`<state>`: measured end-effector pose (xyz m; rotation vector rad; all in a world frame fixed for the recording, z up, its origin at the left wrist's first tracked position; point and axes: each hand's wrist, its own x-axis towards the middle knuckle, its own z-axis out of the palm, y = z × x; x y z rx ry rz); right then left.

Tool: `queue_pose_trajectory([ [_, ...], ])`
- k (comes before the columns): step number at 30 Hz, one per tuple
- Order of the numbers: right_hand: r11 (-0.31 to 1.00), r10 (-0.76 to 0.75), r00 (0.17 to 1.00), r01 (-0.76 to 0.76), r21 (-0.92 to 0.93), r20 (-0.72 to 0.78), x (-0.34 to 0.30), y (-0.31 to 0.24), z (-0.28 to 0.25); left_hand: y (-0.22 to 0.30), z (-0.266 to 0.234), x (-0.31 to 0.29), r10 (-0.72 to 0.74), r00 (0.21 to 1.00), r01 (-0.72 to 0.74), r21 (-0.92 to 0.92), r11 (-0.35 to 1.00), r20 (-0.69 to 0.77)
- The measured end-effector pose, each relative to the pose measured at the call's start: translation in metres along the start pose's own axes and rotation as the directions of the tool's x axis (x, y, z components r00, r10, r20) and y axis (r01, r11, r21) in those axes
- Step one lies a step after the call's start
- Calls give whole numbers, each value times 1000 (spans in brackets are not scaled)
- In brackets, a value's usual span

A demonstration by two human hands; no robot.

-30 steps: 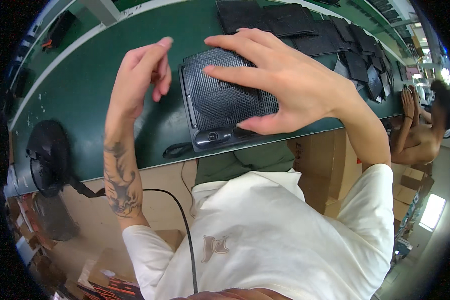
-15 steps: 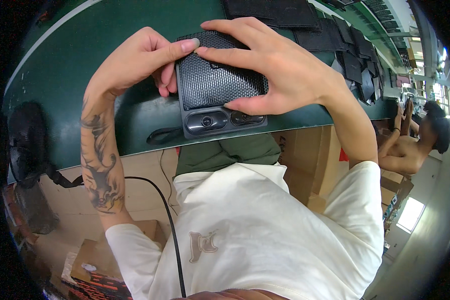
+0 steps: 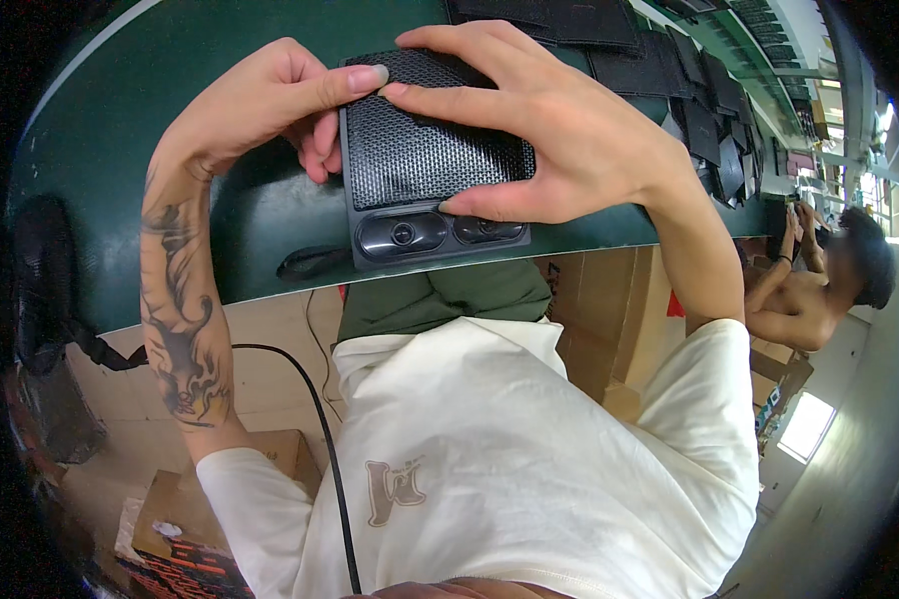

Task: The person assembles small portable speaker units by placing a textured mesh cover onto the speaker chassis. They use a yellow rubber mallet to tap the cover into place, ensuring a secure fit. The person handles multiple units sequentially, inspecting the alignment and tapping the edges before moving to the next item.

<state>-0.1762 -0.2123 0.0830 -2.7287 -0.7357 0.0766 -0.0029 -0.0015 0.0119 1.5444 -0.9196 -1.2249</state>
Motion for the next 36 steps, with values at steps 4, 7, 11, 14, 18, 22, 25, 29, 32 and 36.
queue_pose_trajectory([
  [4, 1000, 26, 999, -27, 11, 25, -3, 0, 1, -7, -4, 6, 12, 999, -11, -27, 1000, 46],
  [7, 1000, 19, 999, -19, 25, 28, -3, 0, 0, -1, -4, 5, -76, 997, 76, -101, 992, 1],
  [11, 999, 11, 1000, -12, 49, 16, -3, 1, 1, 4, -4, 6, -159, 987, 151, -192, 970, -27],
  [14, 998, 4, 1000, -4, 67, -5, -4, 1, 3, -5, -7, 11, -49, 998, 54, -123, 991, 42],
  [18, 997, -3, 1000, 3, 71, -6, -3, 2, 4, -6, -4, 8, -29, 1000, 29, -98, 995, -2],
  [22, 997, 2, 1000, -2, 72, 1, -4, 1, 4, -9, -4, 9, -22, 1000, 24, -102, 995, 20],
  [25, 996, 34, 999, -34, 82, -5, -6, -1, 6, -7, -2, 10, -34, 999, 34, -72, 997, 7],
  [29, 997, 26, 999, -24, 72, -22, -4, -1, 7, -12, -5, 9, -26, 999, 28, -59, 998, 44],
  [32, 993, 14, 998, -7, 114, -64, -6, -2, 9, -7, -6, 2, -10, 993, 12, -16, 1000, 118],
  [36, 992, 31, 1000, -31, 123, -1, -5, 0, 8, 1, -3, -3, -122, 967, 85, 169, 982, 223],
])
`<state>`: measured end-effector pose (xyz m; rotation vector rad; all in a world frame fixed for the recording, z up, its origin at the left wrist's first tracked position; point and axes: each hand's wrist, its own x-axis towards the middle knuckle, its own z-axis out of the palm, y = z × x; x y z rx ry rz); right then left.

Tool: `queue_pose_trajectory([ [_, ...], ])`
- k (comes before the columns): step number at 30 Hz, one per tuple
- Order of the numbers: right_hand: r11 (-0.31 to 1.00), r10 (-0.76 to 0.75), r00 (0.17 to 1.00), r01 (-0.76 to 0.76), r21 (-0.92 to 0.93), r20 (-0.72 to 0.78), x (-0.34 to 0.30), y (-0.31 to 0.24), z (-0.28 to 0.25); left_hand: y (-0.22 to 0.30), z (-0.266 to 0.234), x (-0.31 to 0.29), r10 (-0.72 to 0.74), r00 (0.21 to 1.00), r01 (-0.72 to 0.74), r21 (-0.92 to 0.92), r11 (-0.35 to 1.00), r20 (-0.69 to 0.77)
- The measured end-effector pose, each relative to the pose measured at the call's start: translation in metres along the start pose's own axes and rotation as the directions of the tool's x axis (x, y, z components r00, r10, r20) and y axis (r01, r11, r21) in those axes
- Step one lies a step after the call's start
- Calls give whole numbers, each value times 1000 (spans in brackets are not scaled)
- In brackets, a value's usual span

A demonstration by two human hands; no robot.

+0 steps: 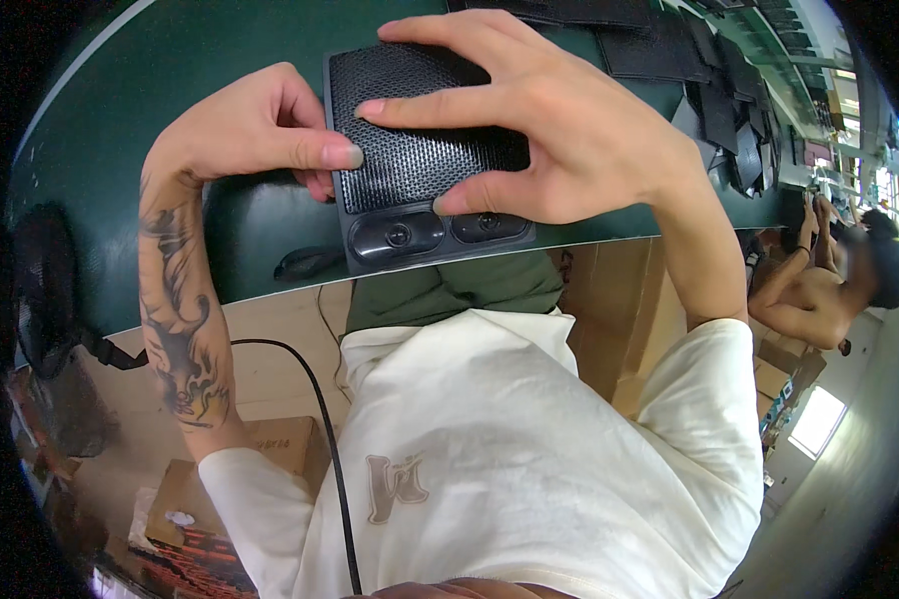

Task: The person assembles small portable speaker units by placing a textured mesh cover onto the speaker chassis. They use a yellow rubber mallet to tap the cover into place, ensuring a secure fit. The person handles multiple units sequentially, inspecting the alignment and tapping the edges before moving to the next item.

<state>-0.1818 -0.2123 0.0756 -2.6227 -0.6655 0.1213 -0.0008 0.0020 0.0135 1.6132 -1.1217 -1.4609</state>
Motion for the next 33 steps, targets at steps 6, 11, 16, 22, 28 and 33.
queue_pose_trajectory([
  [6, 1000, 13, 997, -15, -19, -79, -4, 3, 2, 3, 5, 0, -47, 999, 48, -86, 995, 9],
  [11, 1000, 22, 998, -21, 18, -57, -1, 6, -1, 19, 14, -13, -82, 997, 81, 88, 993, -1],
  [16, 994, -99, 994, 97, 41, 54, -1, 12, -12, 18, 34, -15, -185, 977, 196, 96, 976, -109],
  [22, 997, -77, 996, 78, 17, -38, -7, -1, -10, 21, 33, -14, -302, 950, 307, 54, 950, -83],
  [28, 992, -44, 967, 13, -122, -253, -17, 18, 20, 6, 38, -27, -197, 963, 197, -19, 980, -182],
  [33, 998, 55, 930, -57, 4, -363, -29, 16, 47, -4, 50, -37, -26, 931, 45, 42, 998, -364],
])
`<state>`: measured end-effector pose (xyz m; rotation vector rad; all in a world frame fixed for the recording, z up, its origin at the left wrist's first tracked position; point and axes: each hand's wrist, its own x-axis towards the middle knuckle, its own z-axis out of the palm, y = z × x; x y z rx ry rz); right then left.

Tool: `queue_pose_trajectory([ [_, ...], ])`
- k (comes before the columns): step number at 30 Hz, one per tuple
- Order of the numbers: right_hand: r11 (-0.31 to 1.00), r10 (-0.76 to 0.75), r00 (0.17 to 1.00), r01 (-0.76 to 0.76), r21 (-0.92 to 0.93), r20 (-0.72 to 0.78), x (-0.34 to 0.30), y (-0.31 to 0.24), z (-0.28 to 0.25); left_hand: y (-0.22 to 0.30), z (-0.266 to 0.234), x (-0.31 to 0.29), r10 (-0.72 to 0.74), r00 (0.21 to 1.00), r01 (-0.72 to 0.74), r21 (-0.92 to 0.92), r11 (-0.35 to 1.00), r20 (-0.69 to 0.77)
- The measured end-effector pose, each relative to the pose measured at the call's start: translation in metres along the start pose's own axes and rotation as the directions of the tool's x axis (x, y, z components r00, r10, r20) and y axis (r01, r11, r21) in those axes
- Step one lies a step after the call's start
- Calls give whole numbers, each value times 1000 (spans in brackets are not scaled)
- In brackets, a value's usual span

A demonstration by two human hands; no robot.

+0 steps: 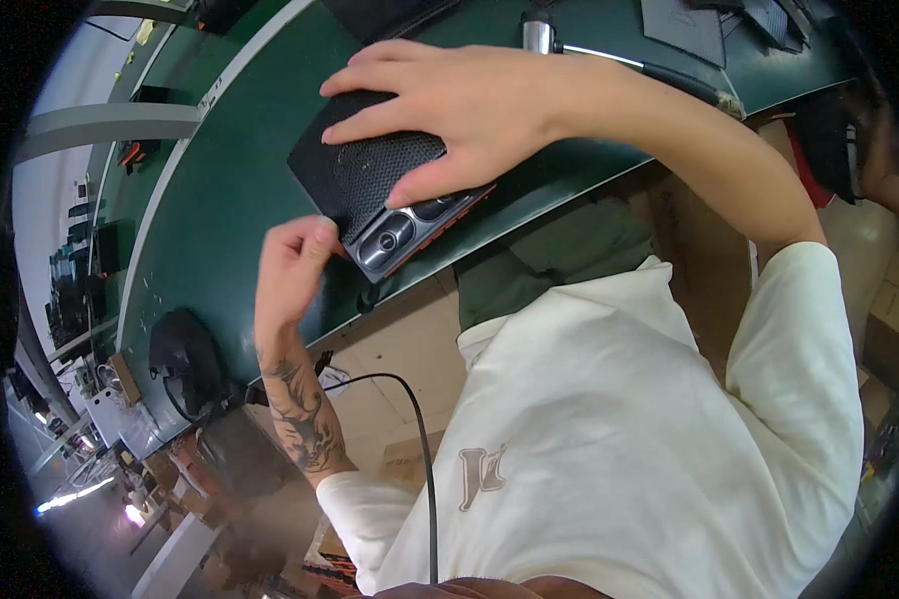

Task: The person assembles small portable speaker units by placing a textured mesh cover onto the speaker chassis. They use a yellow rubber mallet to tap the cover into place, ensuring a secure fit. The person handles multiple units sequentially, inspecting the alignment and tapping the edges before moving to the next item.

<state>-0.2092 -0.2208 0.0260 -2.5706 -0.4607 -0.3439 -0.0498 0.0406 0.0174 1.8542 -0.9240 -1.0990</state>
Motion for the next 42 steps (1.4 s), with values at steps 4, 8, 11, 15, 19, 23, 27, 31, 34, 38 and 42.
queue_pose_trajectory([
  [4, 1000, -13, 999, 13, 3, 38, 5, -2, -10, -6, 5, 4, 530, 751, -520, 142, 843, -394],
  [8, 994, -103, 995, 103, 35, -1, 9, 2, -13, 6, -3, 17, 582, 807, -489, 445, 751, -96],
  [11, 995, -101, 995, 101, -19, 18, 14, 0, -20, 2, -1, 26, 452, 886, -429, 182, 885, -105],
  [15, 994, -81, 994, 87, -72, 73, 22, -2, -29, 2, -4, 27, 494, 866, -461, 258, 849, -81],
  [19, 995, -87, 995, 89, -40, 55, 20, 5, -19, 3, 2, 28, 513, 851, -477, 239, 846, -116],
  [23, 999, -51, 993, 50, 15, 103, 18, 1, -24, 5, 0, 28, 538, 839, -488, 326, 810, -78],
  [27, 997, -30, 977, 14, 80, 210, 24, -10, -43, 11, 1, 25, 500, 864, -462, 294, 837, -65],
  [31, 997, 22, 901, -52, 57, 434, 47, -19, -66, 1, 3, 27, 503, 862, -472, 256, 843, -68],
  [34, 999, 49, 862, -46, -18, 505, 59, -22, -73, -5, 10, 28, 446, 886, -450, -8, 893, -127],
  [38, 976, 215, 957, -215, -20, 196, 35, -4, -22, -8, 31, 25, 298, 915, -392, -431, 813, -271],
  [42, 849, 511, 847, -470, 240, -149, -18, -12, 14, 5, 44, 23, 219, 933, -339, -500, 797, -285],
])
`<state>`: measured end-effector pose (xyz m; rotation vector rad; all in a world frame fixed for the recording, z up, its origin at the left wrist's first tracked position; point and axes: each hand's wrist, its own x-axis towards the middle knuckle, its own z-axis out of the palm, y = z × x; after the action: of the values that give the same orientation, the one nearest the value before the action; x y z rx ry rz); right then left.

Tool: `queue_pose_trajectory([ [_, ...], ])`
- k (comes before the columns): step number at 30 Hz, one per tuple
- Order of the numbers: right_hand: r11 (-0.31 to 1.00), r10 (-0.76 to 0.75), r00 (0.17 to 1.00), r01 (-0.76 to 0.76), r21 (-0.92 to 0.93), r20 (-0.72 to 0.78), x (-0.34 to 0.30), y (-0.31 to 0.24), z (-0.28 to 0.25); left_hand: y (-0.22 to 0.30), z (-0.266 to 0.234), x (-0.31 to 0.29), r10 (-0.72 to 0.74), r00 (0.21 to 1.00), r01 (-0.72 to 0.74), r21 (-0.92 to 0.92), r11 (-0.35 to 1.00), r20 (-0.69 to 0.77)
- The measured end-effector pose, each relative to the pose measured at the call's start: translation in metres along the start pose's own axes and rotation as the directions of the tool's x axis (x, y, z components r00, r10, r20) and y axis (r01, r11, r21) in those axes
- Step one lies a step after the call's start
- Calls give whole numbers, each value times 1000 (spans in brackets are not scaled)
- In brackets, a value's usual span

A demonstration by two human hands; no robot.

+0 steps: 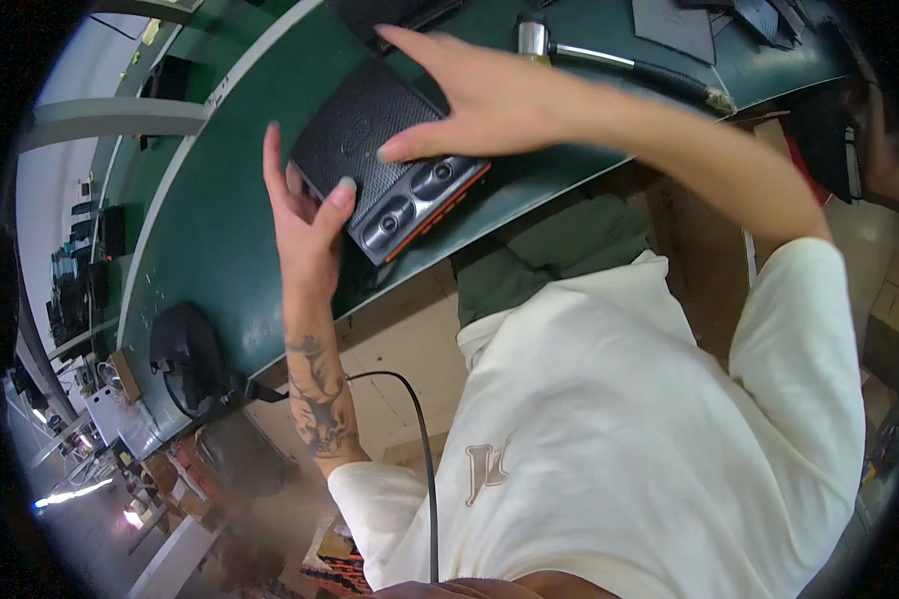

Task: The person assembles small portable speaker units by placing a textured mesh cover onto the speaker chassis. They use a yellow rubber mallet to tap the cover into place, ensuring a secure fit. The person handles multiple units sequentially, inspecting the alignment and tapping the edges before moving to the next item.

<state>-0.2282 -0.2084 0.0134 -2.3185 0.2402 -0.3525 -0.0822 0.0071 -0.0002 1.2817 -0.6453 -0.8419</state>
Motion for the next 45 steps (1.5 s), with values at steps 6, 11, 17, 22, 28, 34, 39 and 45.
queue_pose_trajectory([
  [6, 965, -75, 991, 45, 259, 108, -14, -15, -9, -5, 0, -16, 300, 949, -285, 137, 949, -100],
  [11, 877, -473, 873, 480, -34, 118, 13, -21, -34, -1, 7, -3, 283, 952, -240, 294, 925, -115],
  [17, 734, -538, 788, 613, -292, 301, 9, -27, -44, -24, -2, -8, 136, 990, -115, 353, 929, -37],
  [22, 954, -277, 941, 293, 59, -194, -22, -28, -21, -14, 14, -1, 300, 948, -297, 39, 954, -105],
  [28, 969, 48, 922, 51, 243, -385, -26, -40, 26, -13, 18, -5, 330, 941, -327, 53, 944, -80],
  [34, 953, 30, 936, 79, 292, -350, -25, -34, 23, -15, 12, -4, 333, 938, -327, 77, 942, -92],
  [39, 923, 70, 916, 92, 374, -396, -23, -27, 29, -23, 0, -2, 344, 937, -324, 218, 921, -60],
  [45, 865, 126, 909, 96, 492, -398, -25, -24, 38, -24, 17, -5, 354, 933, -357, -39, 933, -65],
])
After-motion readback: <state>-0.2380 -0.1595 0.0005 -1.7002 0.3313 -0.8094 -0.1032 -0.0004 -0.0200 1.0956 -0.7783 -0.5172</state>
